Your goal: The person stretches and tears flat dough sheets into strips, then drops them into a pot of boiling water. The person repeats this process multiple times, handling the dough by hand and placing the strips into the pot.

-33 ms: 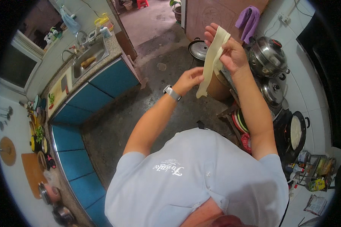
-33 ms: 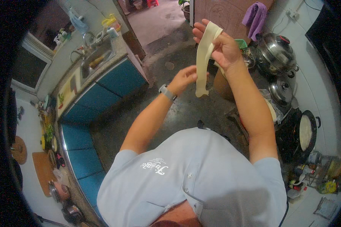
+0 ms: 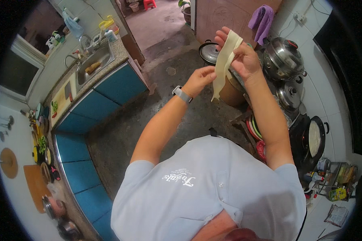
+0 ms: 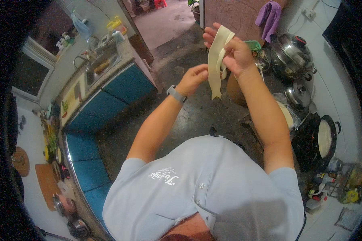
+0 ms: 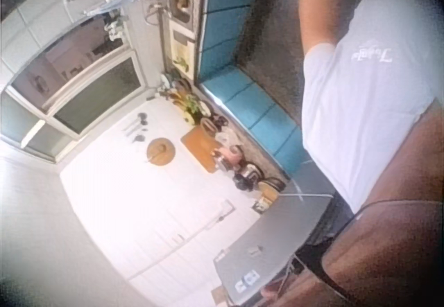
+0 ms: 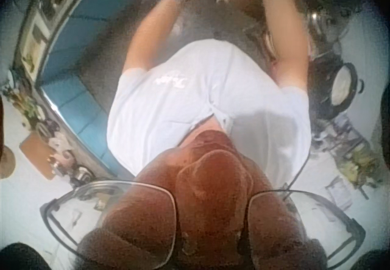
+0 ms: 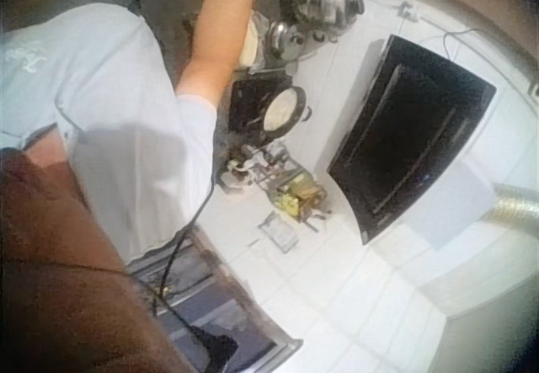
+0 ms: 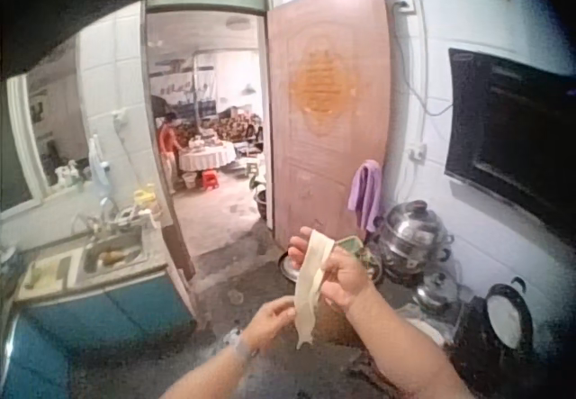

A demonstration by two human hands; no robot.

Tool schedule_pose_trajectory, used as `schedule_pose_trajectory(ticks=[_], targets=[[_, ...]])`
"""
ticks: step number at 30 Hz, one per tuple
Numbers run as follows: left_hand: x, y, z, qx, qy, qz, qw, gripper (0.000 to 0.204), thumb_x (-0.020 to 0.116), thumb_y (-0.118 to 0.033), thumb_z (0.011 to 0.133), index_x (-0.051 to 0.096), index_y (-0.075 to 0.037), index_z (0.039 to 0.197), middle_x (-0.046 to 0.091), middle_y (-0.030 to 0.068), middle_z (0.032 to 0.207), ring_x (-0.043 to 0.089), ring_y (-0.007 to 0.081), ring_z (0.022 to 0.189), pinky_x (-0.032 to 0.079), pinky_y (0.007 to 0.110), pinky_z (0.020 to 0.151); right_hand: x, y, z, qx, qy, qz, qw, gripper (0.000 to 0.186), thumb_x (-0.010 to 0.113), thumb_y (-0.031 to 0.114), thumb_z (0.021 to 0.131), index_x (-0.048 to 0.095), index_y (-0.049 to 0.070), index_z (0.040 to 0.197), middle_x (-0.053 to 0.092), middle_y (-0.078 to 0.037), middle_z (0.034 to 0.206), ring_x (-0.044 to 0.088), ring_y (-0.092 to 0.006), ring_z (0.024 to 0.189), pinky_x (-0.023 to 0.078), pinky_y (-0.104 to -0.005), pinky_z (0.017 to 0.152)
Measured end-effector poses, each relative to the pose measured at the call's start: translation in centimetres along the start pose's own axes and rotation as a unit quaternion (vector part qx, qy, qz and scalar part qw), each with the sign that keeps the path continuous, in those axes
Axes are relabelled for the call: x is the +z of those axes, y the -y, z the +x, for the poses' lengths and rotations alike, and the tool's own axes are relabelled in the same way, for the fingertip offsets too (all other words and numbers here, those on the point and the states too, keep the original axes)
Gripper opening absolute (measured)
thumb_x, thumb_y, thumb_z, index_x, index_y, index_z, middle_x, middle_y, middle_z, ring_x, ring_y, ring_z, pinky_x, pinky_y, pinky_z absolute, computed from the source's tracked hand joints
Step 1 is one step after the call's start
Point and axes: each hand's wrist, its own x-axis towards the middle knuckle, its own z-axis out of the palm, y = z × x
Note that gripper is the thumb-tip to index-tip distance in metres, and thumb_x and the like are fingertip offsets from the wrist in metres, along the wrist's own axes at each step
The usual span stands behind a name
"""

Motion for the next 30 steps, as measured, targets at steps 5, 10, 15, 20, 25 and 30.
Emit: schedule_pose_trajectory(ticks=[5, 10, 15, 20, 25, 30], targets=[[1.8, -2.6, 1.6, -0.076, -0.023, 0.048, 0.996, 0.026, 0.054, -0.024, 0.086, 0.061, 0.0, 0.093, 0.062, 0.0039, 0.081, 0.057, 0.0097, 0.073, 0.045, 0.024, 0.067, -1.9, -1.9, -1.6, 0.028, -0.019, -0.054, 0.998, 0.053, 0.04, -0.002, 0.077, 0.03, -0.003, 0.129, 0.048, -0.02, 0.119, 0.049, -0.0288, 0.109, 0.042, -0.0393, 0.091], [1.4, -0.9, 1.2, -0.074, -0.055, 0.111, 0.99, 0.025, 0.054, -0.023, 0.086, 0.062, 0.001, 0.083, 0.061, 0.0033, 0.072, 0.054, 0.0087, 0.062, 0.043, 0.023, 0.057, -4.9, -3.8, -3.6, 0.123, -0.123, -0.232, 0.957, 0.052, 0.06, 0.011, 0.079, 0.038, 0.001, 0.125, 0.058, -0.012, 0.103, 0.057, -0.0186, 0.091, 0.05, -0.0314, 0.069], [1.5, 0.7, -0.6, -0.18, -0.084, 0.136, 0.971, 0.023, 0.057, -0.022, 0.084, 0.062, 0.0, 0.082, 0.061, 0.0038, 0.072, 0.055, 0.0095, 0.063, 0.043, 0.024, 0.057, -8.0, -5.6, -6.1, 0.197, -0.161, -0.21, 0.944, 0.048, 0.061, 0.013, 0.079, 0.042, 0.001, 0.121, 0.058, -0.008, 0.096, 0.057, -0.0167, 0.086, 0.048, -0.0303, 0.073], [0.7, 3.7, -0.9, -0.224, -0.092, 0.011, 0.97, 0.022, 0.055, -0.02, 0.085, 0.057, 0.001, 0.092, 0.06, 0.0073, 0.079, 0.059, 0.0155, 0.069, 0.046, 0.028, 0.064, -10.5, -7.0, -7.1, 0.254, -0.156, -0.279, 0.913, 0.036, 0.065, 0.017, 0.076, 0.055, 0.004, 0.108, 0.06, -0.004, 0.09, 0.056, -0.0113, 0.078, 0.044, -0.0243, 0.067], [1.5, 4.1, -1.3, -0.28, -0.139, -0.056, 0.948, 0.015, 0.054, -0.016, 0.085, 0.054, -0.002, 0.089, 0.058, 0.0062, 0.082, 0.057, 0.0155, 0.073, 0.046, 0.03, 0.067, -11.2, -7.0, -7.9, 0.327, -0.201, -0.249, 0.889, 0.023, 0.067, 0.017, 0.075, 0.06, 0.005, 0.093, 0.061, -0.003, 0.086, 0.056, -0.0115, 0.075, 0.043, -0.0228, 0.066], [0.8, 7.0, -1.8, -0.266, -0.206, -0.096, 0.937, 0.015, 0.054, -0.015, 0.085, 0.054, -0.001, 0.091, 0.057, 0.0072, 0.084, 0.056, 0.0173, 0.077, 0.045, 0.032, 0.069, -12.3, -9.1, -9.3, 0.286, -0.274, -0.092, 0.914, 0.019, 0.066, 0.013, 0.076, 0.06, 0.004, 0.091, 0.061, -0.005, 0.086, 0.057, -0.0137, 0.077, 0.046, -0.0259, 0.07]])
